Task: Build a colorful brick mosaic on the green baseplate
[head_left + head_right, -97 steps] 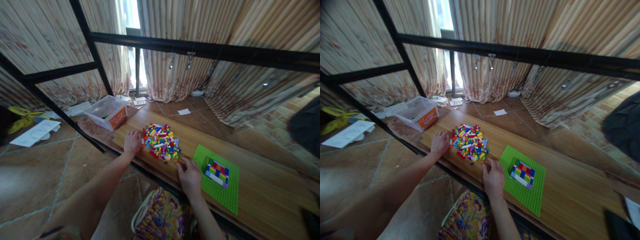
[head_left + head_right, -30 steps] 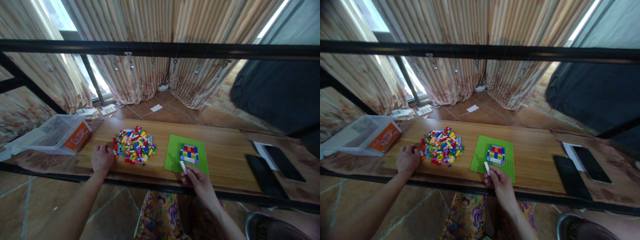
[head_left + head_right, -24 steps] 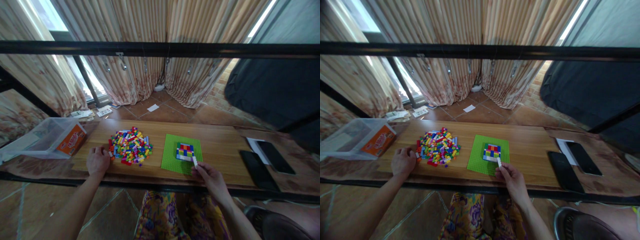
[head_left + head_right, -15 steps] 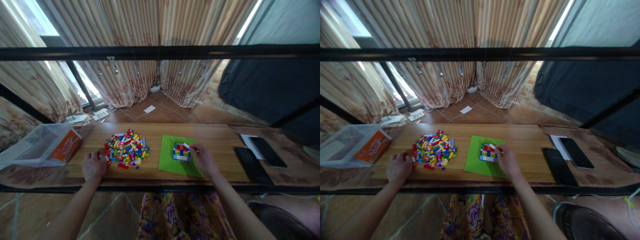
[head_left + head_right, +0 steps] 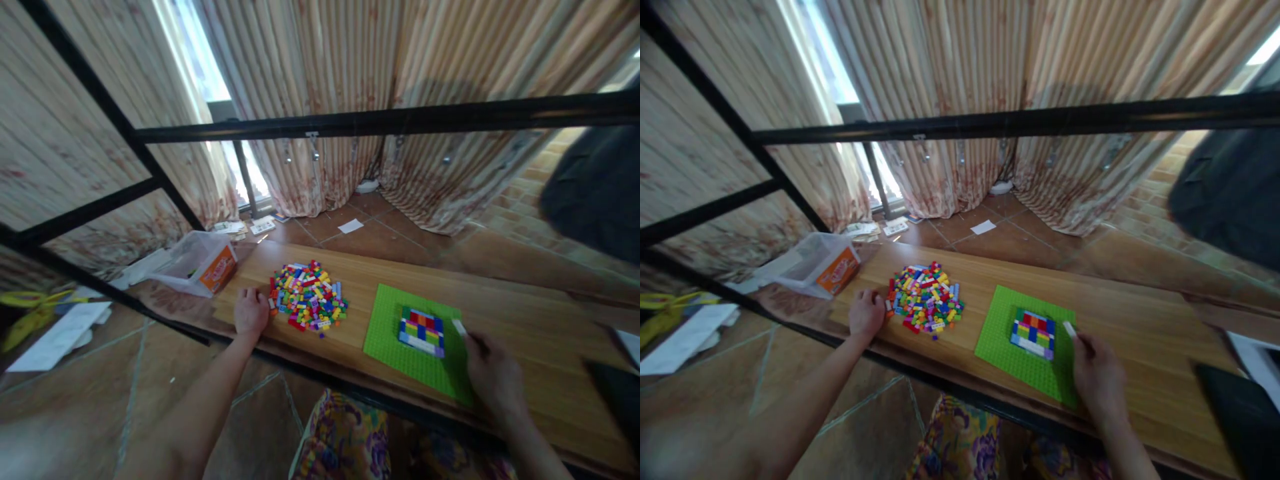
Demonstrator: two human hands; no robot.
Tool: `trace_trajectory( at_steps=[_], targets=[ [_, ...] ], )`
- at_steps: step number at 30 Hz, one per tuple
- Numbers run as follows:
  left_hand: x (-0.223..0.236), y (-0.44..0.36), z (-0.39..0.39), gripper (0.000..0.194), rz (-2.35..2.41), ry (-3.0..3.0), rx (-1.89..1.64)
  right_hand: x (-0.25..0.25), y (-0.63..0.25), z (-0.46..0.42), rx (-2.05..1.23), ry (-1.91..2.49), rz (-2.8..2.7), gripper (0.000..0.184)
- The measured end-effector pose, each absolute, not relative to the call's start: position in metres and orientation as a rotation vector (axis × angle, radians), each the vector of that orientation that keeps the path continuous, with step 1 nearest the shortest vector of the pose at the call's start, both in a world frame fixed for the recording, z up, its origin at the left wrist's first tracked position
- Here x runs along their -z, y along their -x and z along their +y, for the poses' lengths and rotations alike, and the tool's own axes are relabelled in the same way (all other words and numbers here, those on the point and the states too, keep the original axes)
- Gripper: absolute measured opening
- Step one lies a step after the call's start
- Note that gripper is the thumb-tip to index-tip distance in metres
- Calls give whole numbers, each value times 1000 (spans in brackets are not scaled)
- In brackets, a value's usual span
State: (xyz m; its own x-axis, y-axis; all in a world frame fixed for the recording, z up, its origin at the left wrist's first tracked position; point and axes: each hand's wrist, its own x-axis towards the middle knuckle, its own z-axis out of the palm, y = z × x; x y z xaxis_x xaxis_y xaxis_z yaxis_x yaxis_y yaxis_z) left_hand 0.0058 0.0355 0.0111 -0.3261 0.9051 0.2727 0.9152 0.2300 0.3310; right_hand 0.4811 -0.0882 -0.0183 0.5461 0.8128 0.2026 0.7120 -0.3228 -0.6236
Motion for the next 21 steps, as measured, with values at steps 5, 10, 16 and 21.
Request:
trace_trajectory(
  at_steps=[5,10,16,21],
  targets=[
    [-25,6,38,33,-2650,1621,691,32,-505,-124,-187,2191,-1215,40],
    [-36,41,46,55,-2815,1403,557,22,-502,-132,-110,2138,-1284,43],
    [-35,68,49,61,-2838,1591,345,20,-486,-127,21,2087,-1304,41],
    [-33,78,37,67,-2793,1669,301,17,-486,-134,-12,2043,-1286,38]
  ],
)
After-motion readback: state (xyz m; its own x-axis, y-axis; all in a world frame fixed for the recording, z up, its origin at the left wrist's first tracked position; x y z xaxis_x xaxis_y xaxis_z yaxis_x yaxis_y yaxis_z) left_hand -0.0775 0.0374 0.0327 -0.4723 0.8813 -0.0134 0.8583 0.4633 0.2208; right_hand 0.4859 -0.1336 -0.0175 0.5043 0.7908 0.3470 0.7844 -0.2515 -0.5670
